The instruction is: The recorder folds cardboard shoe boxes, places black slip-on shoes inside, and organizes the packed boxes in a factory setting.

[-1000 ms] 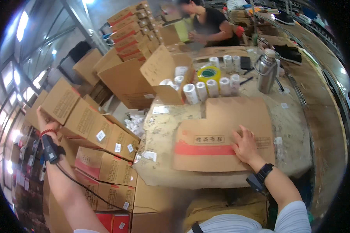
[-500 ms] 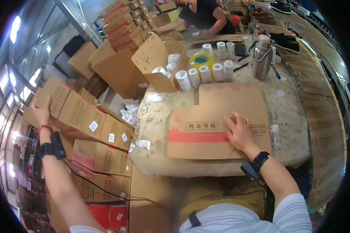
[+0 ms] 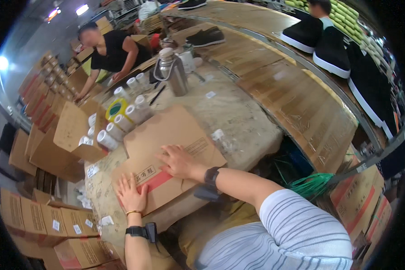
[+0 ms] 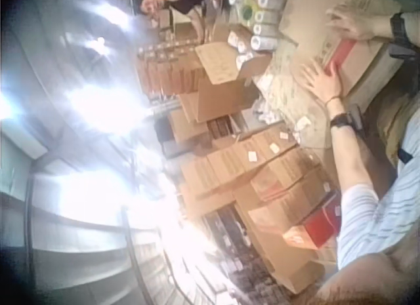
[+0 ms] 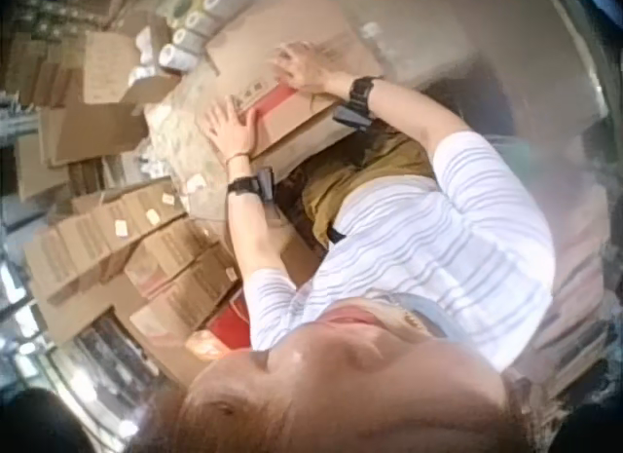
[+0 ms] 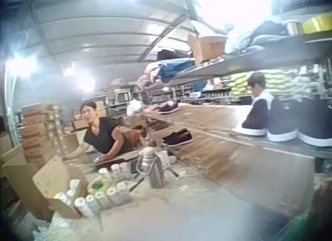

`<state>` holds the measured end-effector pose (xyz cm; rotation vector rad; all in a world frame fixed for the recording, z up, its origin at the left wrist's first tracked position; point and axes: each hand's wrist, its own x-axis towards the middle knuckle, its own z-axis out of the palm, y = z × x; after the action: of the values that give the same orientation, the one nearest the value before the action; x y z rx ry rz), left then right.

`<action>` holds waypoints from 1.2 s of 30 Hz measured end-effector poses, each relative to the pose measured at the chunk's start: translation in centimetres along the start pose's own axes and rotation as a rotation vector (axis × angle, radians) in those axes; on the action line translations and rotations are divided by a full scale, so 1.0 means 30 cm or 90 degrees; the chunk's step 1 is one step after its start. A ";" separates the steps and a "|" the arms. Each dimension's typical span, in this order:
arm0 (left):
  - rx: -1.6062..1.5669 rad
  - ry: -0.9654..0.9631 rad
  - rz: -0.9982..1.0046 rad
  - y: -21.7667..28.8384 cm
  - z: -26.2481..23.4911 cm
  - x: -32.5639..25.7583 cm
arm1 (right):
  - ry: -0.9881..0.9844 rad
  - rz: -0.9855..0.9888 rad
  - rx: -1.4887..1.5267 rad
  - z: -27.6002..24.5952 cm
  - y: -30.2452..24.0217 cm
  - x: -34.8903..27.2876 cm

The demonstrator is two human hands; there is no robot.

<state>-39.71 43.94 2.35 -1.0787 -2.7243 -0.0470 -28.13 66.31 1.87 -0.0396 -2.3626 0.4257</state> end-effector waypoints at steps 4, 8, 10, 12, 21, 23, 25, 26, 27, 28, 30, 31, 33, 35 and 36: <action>-0.060 0.005 -0.021 0.022 -0.015 0.015 | 0.021 0.100 0.135 -0.007 0.046 -0.003; -0.023 -0.004 -0.030 0.037 -0.029 0.015 | 0.113 0.158 0.304 0.008 0.084 -0.003; -0.047 -0.030 -0.031 0.035 -0.023 0.005 | 0.153 0.167 0.310 -0.017 0.106 -0.019; -0.052 -0.019 -0.030 0.036 -0.037 -0.003 | 0.143 0.123 0.242 -0.061 0.144 -0.033; -0.476 0.240 -0.070 -0.040 -0.001 -0.061 | 0.094 0.260 0.277 -0.152 0.117 -0.098; -0.458 0.196 -0.077 0.001 -0.032 -0.065 | 0.092 0.274 0.283 -0.155 0.115 -0.102; -0.444 0.212 -0.055 -0.001 -0.020 -0.070 | 0.089 0.280 0.290 -0.157 0.125 -0.099; -0.432 0.225 -0.031 -0.002 -0.007 -0.074 | 0.093 0.265 0.274 -0.149 0.132 -0.102; -0.430 0.227 -0.033 -0.011 0.008 -0.076 | 0.097 0.250 0.258 -0.143 0.129 -0.101; -0.398 0.240 -0.005 -0.022 0.023 -0.077 | 0.097 0.248 0.260 -0.138 0.126 -0.102; -0.366 0.251 0.024 -0.037 0.035 -0.073 | 0.099 0.262 0.292 -0.136 0.123 -0.107; -0.302 0.250 0.022 -0.039 0.034 -0.070 | 0.099 0.264 0.290 -0.138 0.123 -0.108; -0.241 0.247 0.026 -0.023 0.017 -0.064 | 0.110 0.241 0.248 -0.143 0.125 -0.112; -0.116 0.184 0.019 0.018 -0.038 -0.046 | 0.089 0.264 0.255 -0.165 0.120 -0.109; -0.120 0.184 0.029 0.021 -0.043 -0.039 | 0.069 0.281 0.267 -0.178 0.115 -0.107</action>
<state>-38.20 43.48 3.35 -1.0861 -2.4722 -0.4261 -22.51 70.67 2.33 -0.3818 -2.1058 1.0940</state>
